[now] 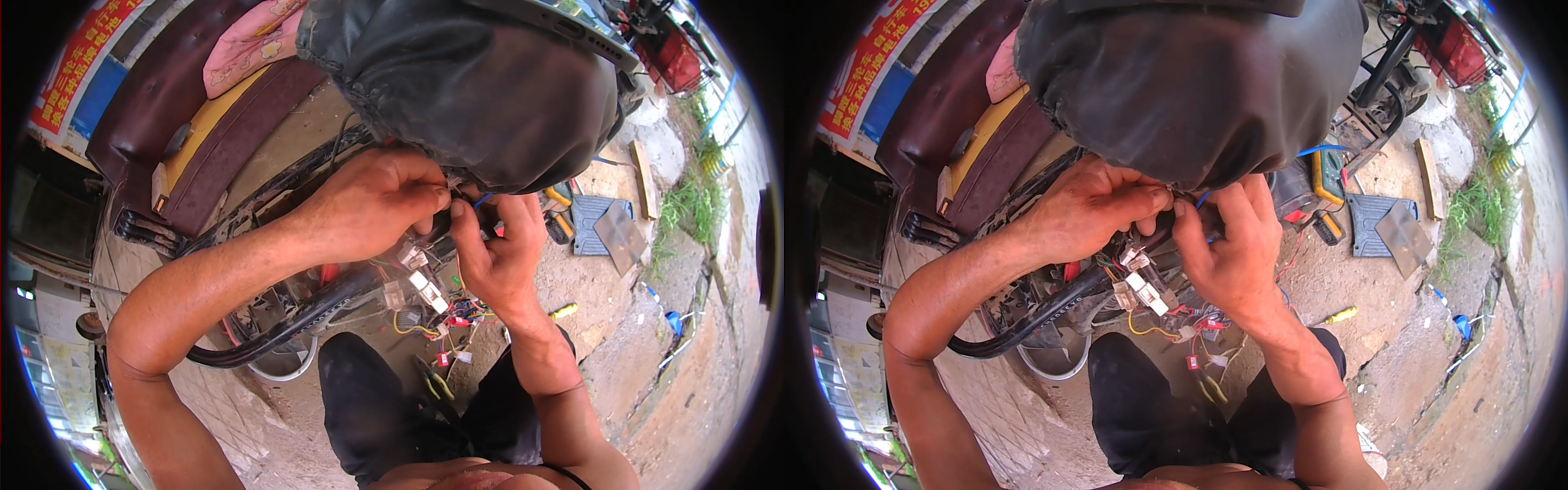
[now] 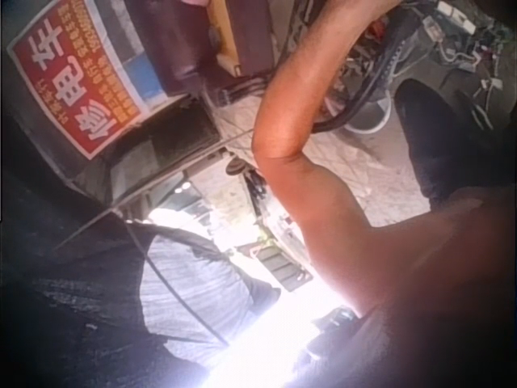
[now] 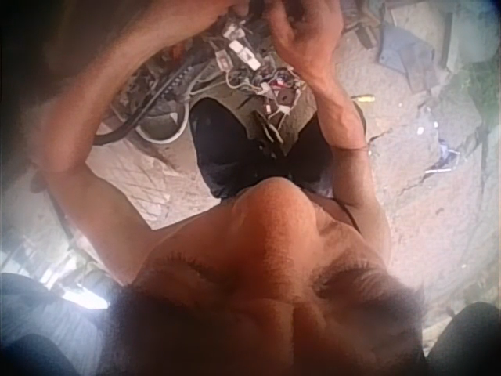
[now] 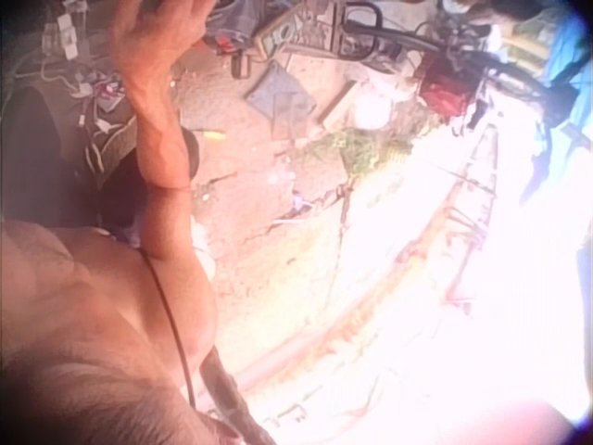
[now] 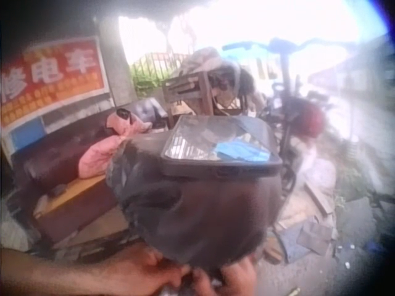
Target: The person connects and disconnects electrical wire harnesses on a scooter, probing the terminal pins with a probe and securing wires into the plastic connector housings by hand.
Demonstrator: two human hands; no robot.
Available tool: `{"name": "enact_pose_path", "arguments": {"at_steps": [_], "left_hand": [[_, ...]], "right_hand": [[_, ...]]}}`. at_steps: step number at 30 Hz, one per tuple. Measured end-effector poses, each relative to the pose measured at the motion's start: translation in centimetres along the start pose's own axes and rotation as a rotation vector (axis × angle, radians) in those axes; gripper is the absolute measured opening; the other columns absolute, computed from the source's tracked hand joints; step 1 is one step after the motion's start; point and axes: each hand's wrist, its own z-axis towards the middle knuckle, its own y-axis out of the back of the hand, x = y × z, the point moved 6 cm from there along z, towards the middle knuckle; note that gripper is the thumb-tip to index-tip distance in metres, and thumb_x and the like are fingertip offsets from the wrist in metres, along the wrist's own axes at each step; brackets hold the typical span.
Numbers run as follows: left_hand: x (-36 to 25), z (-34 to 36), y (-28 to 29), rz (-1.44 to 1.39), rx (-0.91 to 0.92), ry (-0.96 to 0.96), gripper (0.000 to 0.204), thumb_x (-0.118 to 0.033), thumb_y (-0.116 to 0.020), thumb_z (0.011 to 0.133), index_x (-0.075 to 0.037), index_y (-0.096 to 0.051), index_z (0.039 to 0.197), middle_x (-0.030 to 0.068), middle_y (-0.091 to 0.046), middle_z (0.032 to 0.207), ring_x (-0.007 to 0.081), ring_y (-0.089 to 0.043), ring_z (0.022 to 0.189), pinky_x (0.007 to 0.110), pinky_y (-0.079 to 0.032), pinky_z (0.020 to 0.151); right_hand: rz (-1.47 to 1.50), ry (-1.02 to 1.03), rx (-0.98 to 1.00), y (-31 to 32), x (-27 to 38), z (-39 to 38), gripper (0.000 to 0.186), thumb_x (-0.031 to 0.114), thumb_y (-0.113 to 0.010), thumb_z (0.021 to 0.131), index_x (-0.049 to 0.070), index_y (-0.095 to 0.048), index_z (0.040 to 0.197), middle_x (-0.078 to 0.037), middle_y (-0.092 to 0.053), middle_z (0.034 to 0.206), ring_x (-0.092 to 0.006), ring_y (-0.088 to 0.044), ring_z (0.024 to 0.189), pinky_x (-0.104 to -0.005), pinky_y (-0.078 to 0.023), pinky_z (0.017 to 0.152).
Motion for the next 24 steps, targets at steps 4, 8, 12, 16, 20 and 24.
{"name": "enact_pose_path", "arguments": {"at_steps": [4, 8, 12, 16, 20, 24], "left_hand": [[-0.3, 0.1, 0.0, 0.018, 0.007, -0.015, 0.025, -0.022, -0.057, 0.096, -0.001, -0.069, 0.100, 0.0073, -0.070, 0.076, 0.0136, -0.065, 0.070, 0.030, -0.051, 0.066], [0.3, 0.1, 0.0, -0.028, -0.006, 0.010, 0.024, -0.021, -0.058, 0.096, 0.000, -0.069, 0.100, 0.0071, -0.070, 0.076, 0.0132, -0.065, 0.070, 0.030, -0.051, 0.067], [1.0, 0.4, 0.0, -0.072, -0.020, -0.022, 0.022, -0.019, -0.058, 0.097, 0.000, -0.069, 0.100, 0.0067, -0.069, 0.076, 0.0126, -0.064, 0.070, 0.030, -0.050, 0.066], [0.6, 0.6, 0.2, -0.073, -0.008, -0.034, 0.022, -0.019, -0.059, 0.097, 0.000, -0.069, 0.100, 0.0063, -0.069, 0.077, 0.0122, -0.064, 0.071, 0.029, -0.050, 0.066], [1.1, 0.7, -0.1, -0.053, 0.007, -0.034, 0.023, -0.020, -0.059, 0.098, -0.001, -0.070, 0.102, 0.0056, -0.068, 0.077, 0.0120, -0.063, 0.072, 0.030, -0.050, 0.065], [0.3, 0.0, -0.4, 0.014, 0.022, 0.001, 0.021, -0.019, -0.060, 0.097, -0.002, -0.070, 0.104, 0.0046, -0.068, 0.076, 0.0119, -0.062, 0.069, 0.030, -0.050, 0.063]], "right_hand": [[0.032, 0.000, -0.022, 0.3, 0.2, 0.3, 0.016, 0.002, -0.070, 0.085, -0.001, -0.067, 0.101, -0.010, -0.061, 0.095, -0.0179, -0.060, 0.074, -0.0287, -0.049, 0.063], [0.052, -0.022, 0.011, 0.1, -0.1, 0.3, 0.016, 0.002, -0.071, 0.085, -0.001, -0.067, 0.100, -0.011, -0.061, 0.096, -0.0183, -0.061, 0.076, -0.0283, -0.050, 0.064], [0.039, 0.023, 0.041, 0.0, -0.2, 0.5, 0.016, 0.002, -0.071, 0.085, 0.000, -0.068, 0.100, -0.011, -0.062, 0.094, -0.0188, -0.062, 0.077, -0.0277, -0.050, 0.067], [0.154, -0.021, 0.052, 0.3, -1.6, 0.2, 0.021, 0.002, -0.072, 0.084, 0.000, -0.065, 0.103, -0.008, -0.062, 0.095, -0.0149, -0.060, 0.076, -0.0263, -0.048, 0.067], [0.485, -0.269, 0.025, -0.3, -2.5, -0.3, 0.020, 0.005, -0.072, 0.087, 0.001, -0.063, 0.105, -0.001, -0.061, 0.086, -0.0045, -0.050, 0.070, -0.0211, -0.040, 0.060], [0.583, -0.362, 0.076, -0.8, -3.3, -0.8, 0.017, 0.007, -0.073, 0.090, 0.001, -0.065, 0.103, 0.004, -0.060, 0.078, -0.0021, -0.050, 0.069, -0.0187, -0.039, 0.060]]}}
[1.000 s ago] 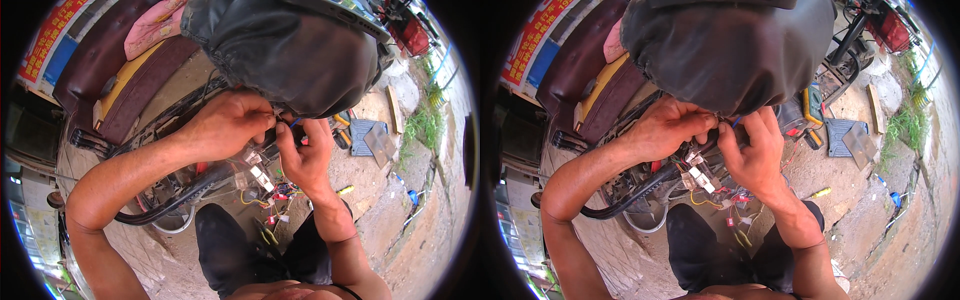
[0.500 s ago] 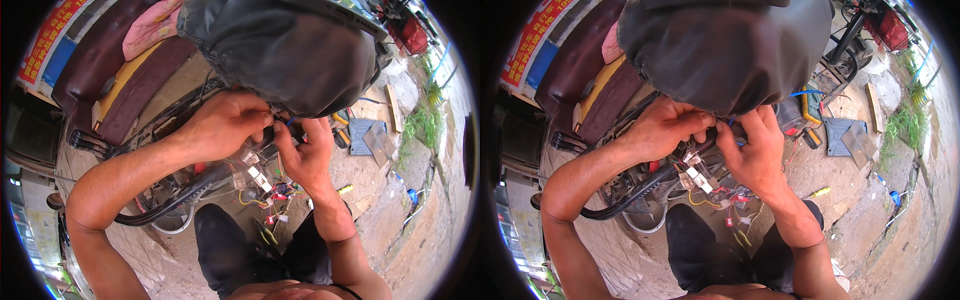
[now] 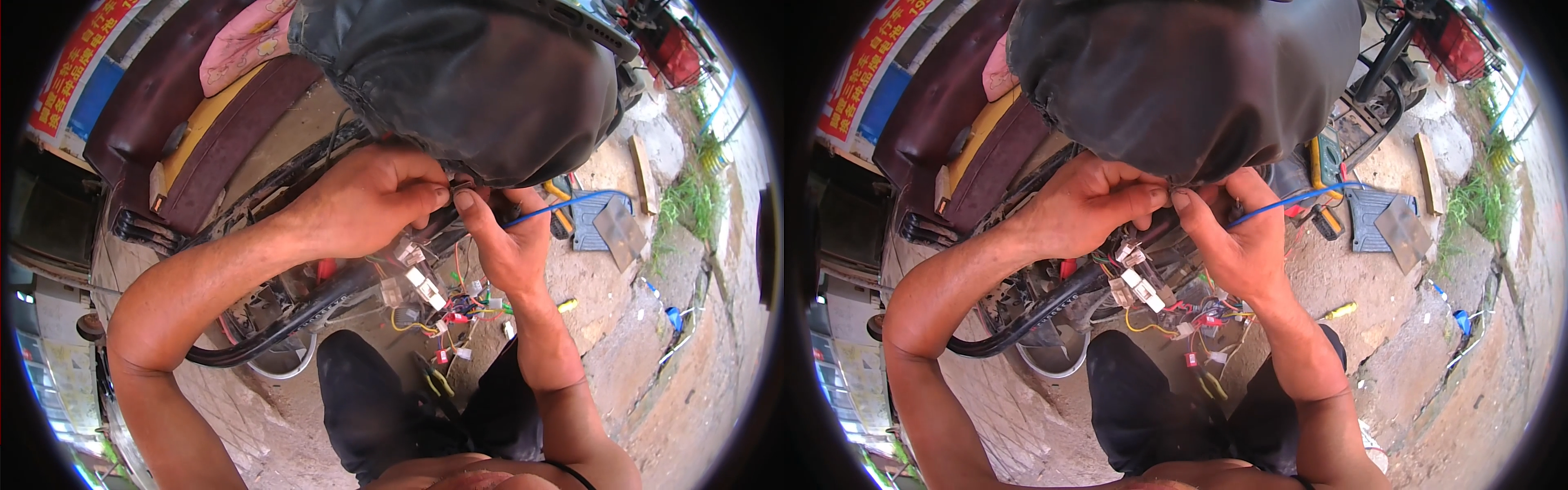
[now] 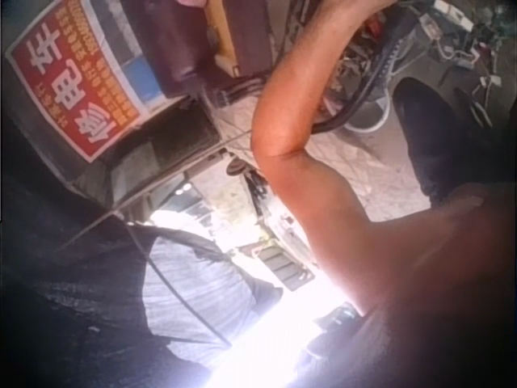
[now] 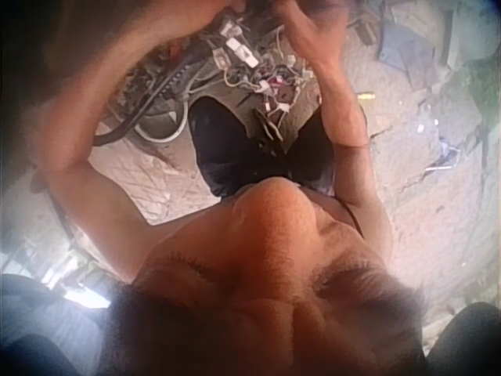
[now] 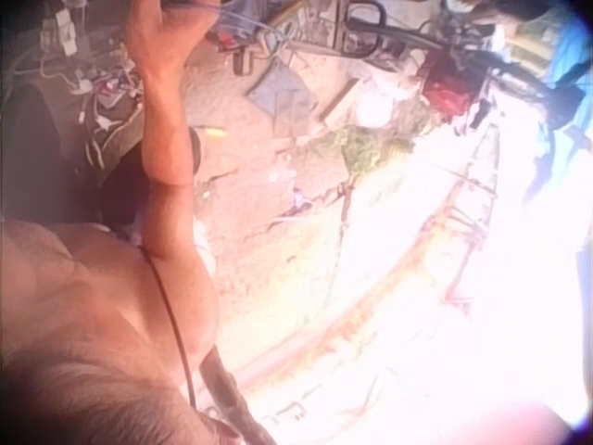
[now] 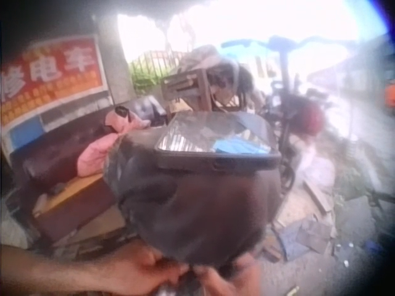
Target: The person connects and disconnects electrical wire harnesses on a scooter, probing the terminal pins with a probe and securing wires into the plastic connector housings by hand.
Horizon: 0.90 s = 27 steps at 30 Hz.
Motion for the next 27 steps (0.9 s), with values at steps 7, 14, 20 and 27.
{"name": "enact_pose_path", "arguments": {"at_steps": [7, 14, 20, 27], "left_hand": [[-0.3, 0.1, 0.2, 0.055, 0.038, -0.017, 0.024, -0.017, -0.063, 0.100, 0.000, -0.071, 0.114, 0.0005, -0.069, 0.078, 0.0050, -0.060, 0.072, 0.022, -0.048, 0.067], [0.4, 0.3, 0.2, -0.034, 0.042, -0.065, 0.020, -0.011, -0.067, 0.097, 0.001, -0.071, 0.112, 0.0015, -0.072, 0.089, 0.0058, -0.063, 0.082, 0.023, -0.051, 0.075], [0.4, 0.4, 0.2, -0.022, 0.057, -0.066, 0.018, -0.008, -0.069, 0.095, 0.001, -0.071, 0.111, 0.0026, -0.073, 0.094, 0.0066, -0.065, 0.086, 0.023, -0.052, 0.078], [0.2, 0.3, 0.2, 0.037, 0.057, -0.059, 0.017, -0.008, -0.069, 0.095, 0.002, -0.072, 0.109, 0.0024, -0.073, 0.093, 0.0067, -0.065, 0.086, 0.023, -0.052, 0.077]], "right_hand": [[-0.011, -0.049, 0.072, -0.1, 0.6, 0.3, 0.015, 0.008, -0.075, 0.090, -0.001, -0.067, 0.100, 0.000, -0.067, 0.083, -0.0052, -0.058, 0.076, -0.0218, -0.046, 0.069], [0.040, -0.077, 0.074, 0.0, 0.1, 0.4, 0.015, 0.009, -0.075, 0.090, -0.001, -0.067, 0.099, 0.000, -0.067, 0.084, -0.0040, -0.057, 0.077, -0.0209, -0.045, 0.069], [0.046, -0.131, 0.109, 0.3, 0.0, 0.2, 0.015, 0.010, -0.075, 0.091, 0.000, -0.067, 0.097, 0.002, -0.064, 0.082, -0.0032, -0.054, 0.075, -0.0204, -0.043, 0.068], [-0.072, -0.131, 0.132, 2.6, 0.3, 0.5, 0.015, 0.015, -0.066, 0.099, 0.000, -0.065, 0.096, 0.004, -0.061, 0.079, -0.0032, -0.050, 0.073, -0.0215, -0.042, 0.064]]}}
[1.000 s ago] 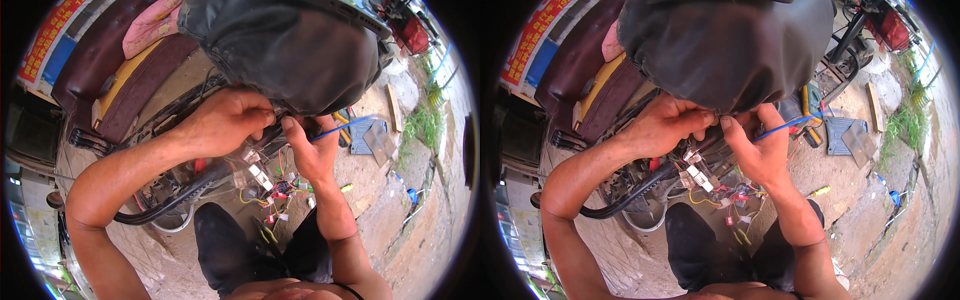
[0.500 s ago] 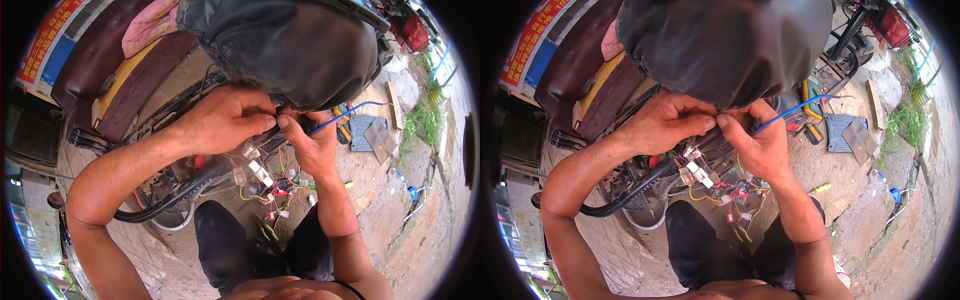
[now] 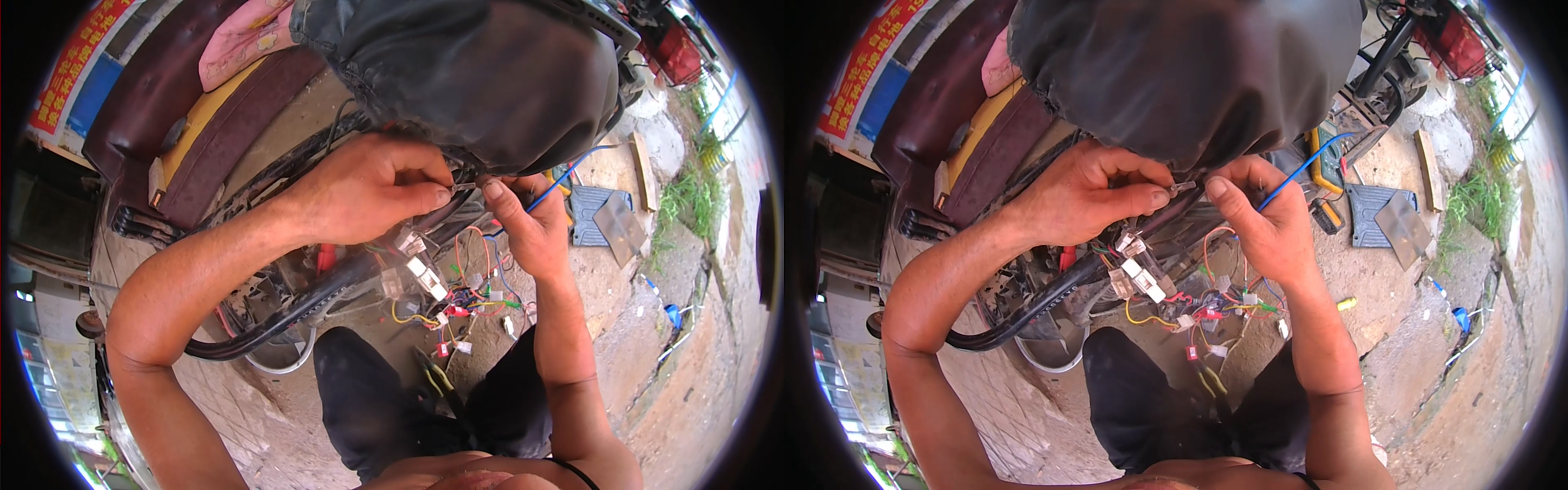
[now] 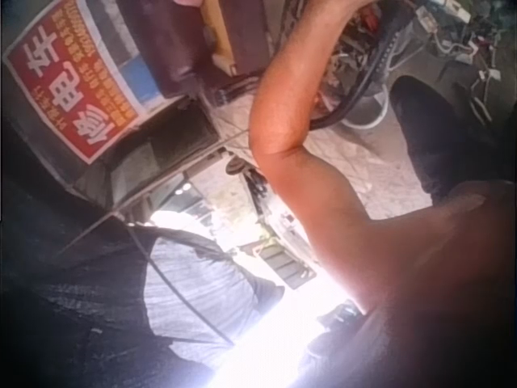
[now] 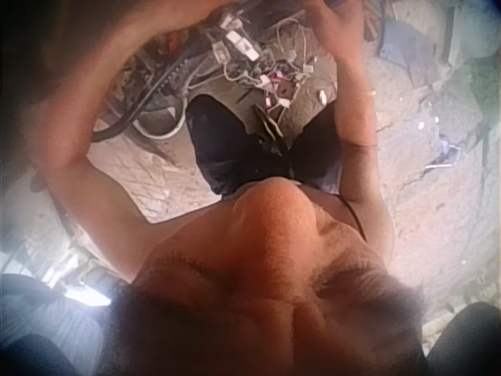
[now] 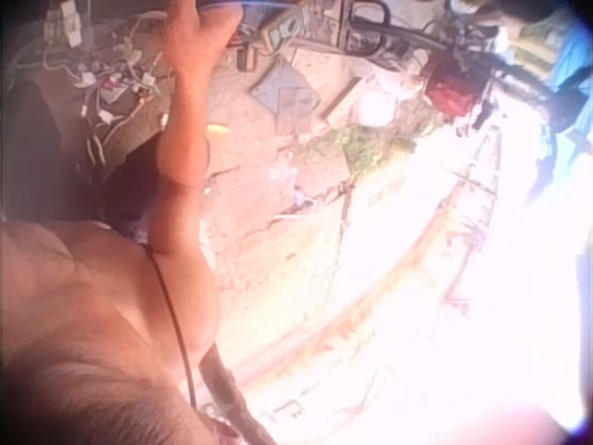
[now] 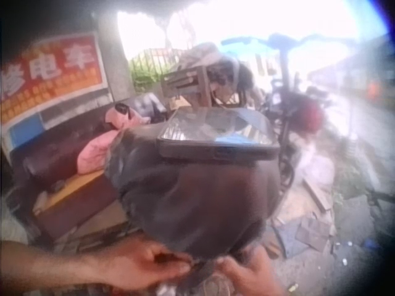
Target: The person connects and disconnects electrical wire harnesses on a scooter, probing the terminal pins with a probe and securing wires into the plastic connector housings by hand.
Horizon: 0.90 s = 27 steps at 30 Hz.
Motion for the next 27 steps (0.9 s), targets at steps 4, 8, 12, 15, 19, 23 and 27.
{"name": "enact_pose_path", "arguments": {"at_steps": [4, 8, 12, 15, 19, 23, 27], "left_hand": [[0.2, -0.1, -0.4, -0.035, 0.002, -0.018, 0.017, -0.008, -0.068, 0.095, 0.002, -0.071, 0.108, 0.0015, -0.073, 0.092, 0.0061, -0.064, 0.084, 0.023, -0.051, 0.075], [0.4, 0.0, -0.4, -0.050, -0.003, 0.020, 0.015, -0.007, -0.068, 0.095, 0.001, -0.071, 0.107, -0.0012, -0.069, 0.088, 0.0047, -0.061, 0.083, 0.022, -0.049, 0.074], [0.9, 0.3, -0.5, 0.022, -0.014, -0.072, 0.019, -0.008, -0.066, 0.096, 0.000, -0.068, 0.113, 0.0000, -0.068, 0.091, 0.0057, -0.061, 0.084, 0.023, -0.049, 0.076], [0.5, 0.3, -0.5, -0.001, 0.006, -0.140, 0.018, -0.012, -0.066, 0.097, -0.001, -0.068, 0.112, -0.0011, -0.067, 0.091, 0.0053, -0.059, 0.083, 0.022, -0.048, 0.077], [2.3, 0.4, 0.7, 0.175, -0.051, -0.126, 0.019, -0.018, -0.064, 0.099, -0.005, -0.068, 0.113, -0.0036, -0.065, 0.091, 0.0030, -0.054, 0.080, 0.021, -0.042, 0.071], [2.9, 0.6, 0.7, 0.169, -0.086, -0.136, 0.021, -0.018, -0.065, 0.099, -0.006, -0.067, 0.116, -0.0026, -0.068, 0.099, 0.0029, -0.053, 0.082, 0.020, -0.043, 0.075], [3.3, 0.2, 0.8, 0.139, -0.095, -0.122, 0.023, -0.017, -0.064, 0.099, -0.005, -0.067, 0.118, -0.0006, -0.069, 0.106, 0.0032, -0.053, 0.084, 0.020, -0.043, 0.078]], "right_hand": [[-0.145, -0.093, 0.044, 1.9, -1.6, -0.2, 0.024, 0.022, -0.065, 0.100, -0.001, -0.065, 0.094, 0.004, -0.060, 0.076, -0.0044, -0.050, 0.071, -0.0234, -0.042, 0.063], [-0.296, -0.147, 0.085, 3.6, -3.0, -0.5, 0.030, 0.029, -0.066, 0.099, -0.001, -0.068, 0.094, 0.000, -0.061, 0.072, -0.0078, -0.053, 0.070, -0.0279, -0.045, 0.063], [-0.494, -0.257, 0.115, 5.7, -5.3, -1.2, 0.038, 0.038, -0.067, 0.096, 0.001, -0.069, 0.089, 0.000, -0.061, 0.070, -0.0096, -0.055, 0.070, -0.0320, -0.046, 0.064], [-0.589, -0.276, 0.154, 8.1, -7.1, -1.6, 0.042, 0.042, -0.067, 0.096, 0.002, -0.068, 0.086, 0.002, -0.057, 0.069, -0.0090, -0.050, 0.069, -0.0316, -0.043, 0.063], [-0.478, -0.496, 0.065, 11.1, -11.8, -4.1, 0.043, 0.045, -0.067, 0.095, 0.003, -0.070, 0.085, 0.003, -0.057, 0.072, -0.0080, -0.048, 0.067, -0.0281, -0.040, 0.061], [-0.338, -0.752, -0.014, 15.6, -19.0, -8.3, 0.040, 0.045, -0.068, 0.095, 0.005, -0.070, 0.089, 0.004, -0.051, 0.067, -0.0060, -0.043, 0.057, -0.0236, -0.031, 0.051], [-0.293, -0.898, -0.056, 18.3, -23.4, -10.9, 0.046, 0.049, -0.074, 0.088, 0.003, -0.073, 0.090, 0.003, -0.052, 0.065, -0.0075, -0.044, 0.054, -0.0252, -0.031, 0.049]]}}
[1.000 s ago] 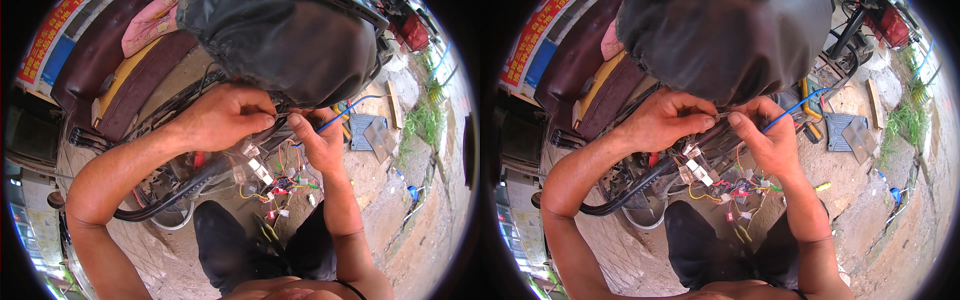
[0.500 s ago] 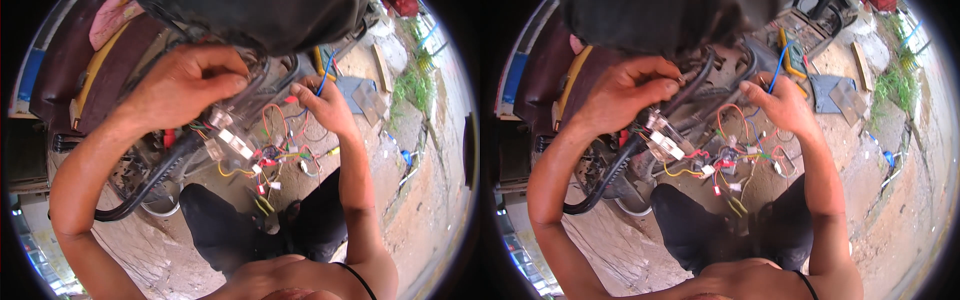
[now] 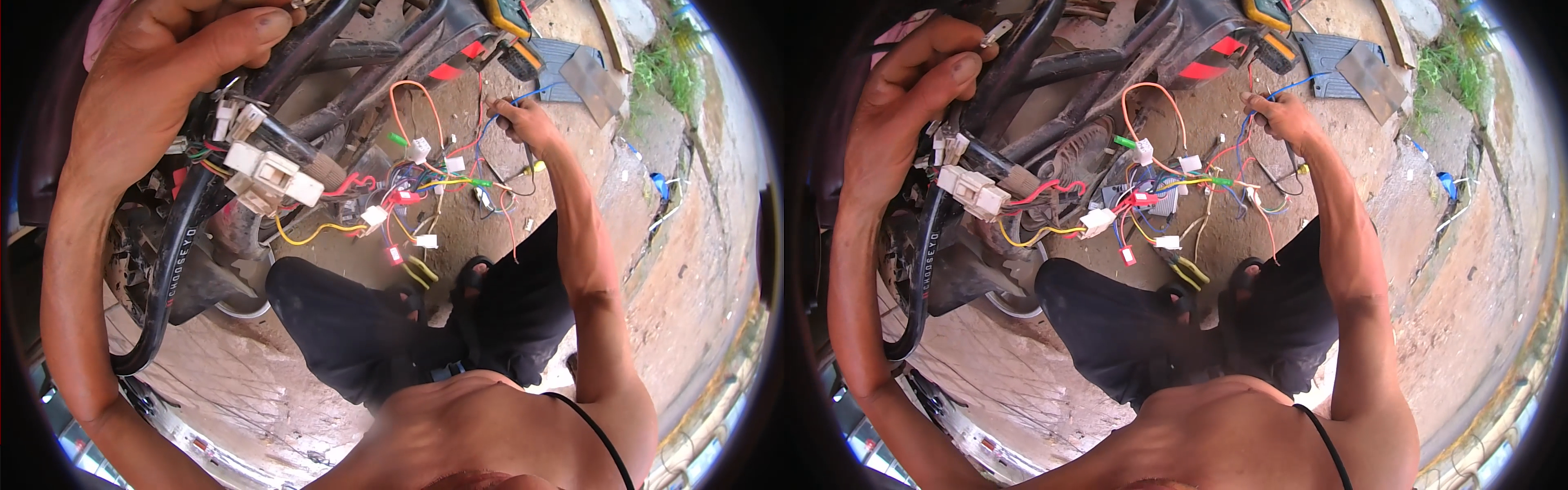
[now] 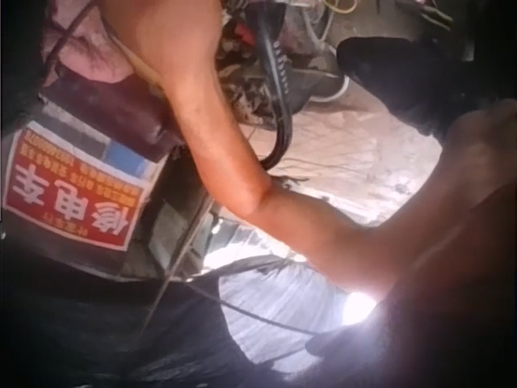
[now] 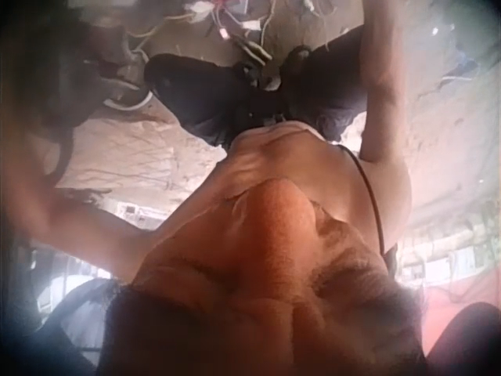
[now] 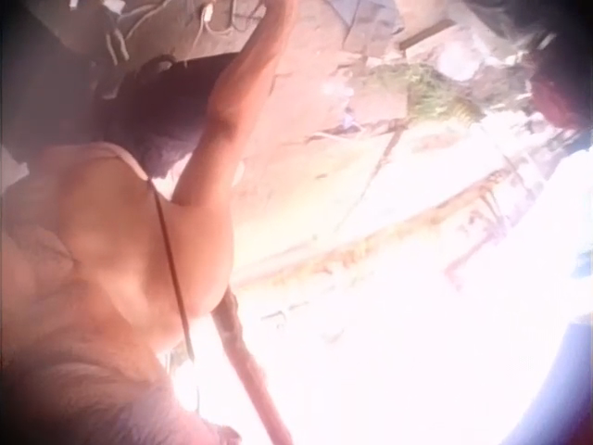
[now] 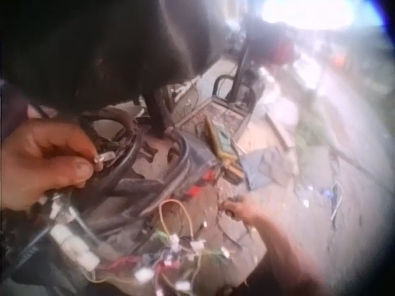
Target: The person connects and disconnects electrical wire harnesses on a scooter, probing the terminal pins with a probe and securing wires into the plastic connector housings by hand.
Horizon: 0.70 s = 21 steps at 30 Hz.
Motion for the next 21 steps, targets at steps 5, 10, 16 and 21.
{"name": "enact_pose_path", "arguments": {"at_steps": [5, 10, 16, 21], "left_hand": [[0.0, 0.1, 0.1, 0.098, -0.005, 0.009, 0.026, -0.020, -0.063, 0.099, -0.004, -0.067, 0.119, -0.0002, -0.069, 0.107, 0.0035, -0.051, 0.083, 0.021, -0.038, 0.073], [-0.1, 0.0, 0.4, 0.074, -0.012, 0.034, 0.027, -0.020, -0.063, 0.099, -0.004, -0.066, 0.120, -0.0003, -0.070, 0.107, 0.0033, -0.051, 0.084, 0.021, -0.038, 0.073], [-0.5, 0.1, 0.2, 0.083, 0.028, 0.020, 0.025, -0.018, -0.062, 0.100, -0.002, -0.066, 0.119, -0.0009, -0.069, 0.106, 0.0034, -0.051, 0.085, 0.021, -0.039, 0.074], [-0.7, 0.1, -0.1, 0.026, 0.091, -0.019, 0.022, -0.015, -0.061, 0.100, -0.001, -0.065, 0.117, -0.0006, -0.067, 0.108, 0.0044, -0.052, 0.086, 0.022, -0.042, 0.078]], "right_hand": [[-0.127, 0.029, -0.132, 0.6, -2.8, 0.5, 0.045, 0.049, -0.077, 0.085, 0.005, -0.073, 0.089, 0.002, -0.055, 0.067, -0.0096, -0.046, 0.055, -0.0280, -0.034, 0.050], [-0.005, -0.150, -0.057, -0.7, -7.5, 3.0, 0.039, 0.046, -0.076, 0.087, 0.007, -0.072, 0.084, 0.001, -0.056, 0.066, -0.0104, -0.044, 0.053, -0.0300, -0.033, 0.047], [0.063, -0.221, -0.160, -1.3, -9.3, 1.8, 0.041, 0.046, -0.076, 0.086, 0.007, -0.070, 0.079, 0.000, -0.058, 0.065, -0.0108, -0.044, 0.051, -0.0316, -0.031, 0.045], [0.257, -0.260, -0.167, -1.9, -9.9, 1.7, 0.050, 0.052, -0.078, 0.082, 0.004, -0.070, 0.092, -0.005, -0.064, 0.077, -0.0130, -0.052, 0.061, -0.0305, -0.039, 0.055]]}}
